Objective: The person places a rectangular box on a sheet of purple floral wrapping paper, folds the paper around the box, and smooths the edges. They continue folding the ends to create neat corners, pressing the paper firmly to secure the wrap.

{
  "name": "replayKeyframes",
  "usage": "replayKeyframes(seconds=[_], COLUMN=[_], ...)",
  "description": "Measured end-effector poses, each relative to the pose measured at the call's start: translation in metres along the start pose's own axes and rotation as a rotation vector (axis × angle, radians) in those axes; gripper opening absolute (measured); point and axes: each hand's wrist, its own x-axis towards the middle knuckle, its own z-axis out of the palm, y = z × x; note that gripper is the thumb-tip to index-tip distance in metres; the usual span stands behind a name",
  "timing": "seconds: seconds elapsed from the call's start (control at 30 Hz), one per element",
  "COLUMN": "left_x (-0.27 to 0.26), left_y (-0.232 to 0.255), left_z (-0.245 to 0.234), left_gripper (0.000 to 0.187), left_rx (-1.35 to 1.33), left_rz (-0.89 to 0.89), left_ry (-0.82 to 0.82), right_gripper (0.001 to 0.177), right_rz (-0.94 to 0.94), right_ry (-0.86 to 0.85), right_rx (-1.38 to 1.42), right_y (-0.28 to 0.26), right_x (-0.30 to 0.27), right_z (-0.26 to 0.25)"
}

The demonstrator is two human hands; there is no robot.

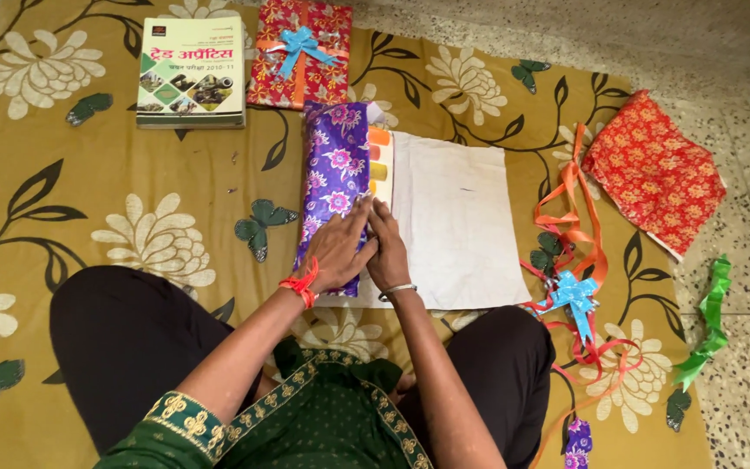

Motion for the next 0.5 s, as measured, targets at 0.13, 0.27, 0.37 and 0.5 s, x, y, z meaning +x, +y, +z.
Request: replayKeyframes(seconds=[0.13,0.27,0.37,0.5], left_x=[0.001,0.0,-0.005,-0.009], left_y=[0.004,0.0,-0.022,-0.064], left_z=[-0.012,-0.024,-0.025,-0.016], left_gripper=[0.085,0.077,0.058,0.058], left_rx=[-0.106,-0.362,-0.361,0.056], left_rz=[-0.001,-0.446,-0.412,-0.202], left_ry=[0.007,-0.167,0.102,0.19], right_gripper=[0.059,0.059,0.063,0.059], right_rz=[0.039,0.025,0.029,0.033], right_ry=[-0.088,-0.083,-0.077,-0.071], right_rx=[-0.108,-0.17,-0.195,-0.199], right_y=[0.005,0.005,0.003,-0.001], right_x=[0.001,-0.002,-0.002,-0.001], right_z=[0.001,0.003,0.004,0.002])
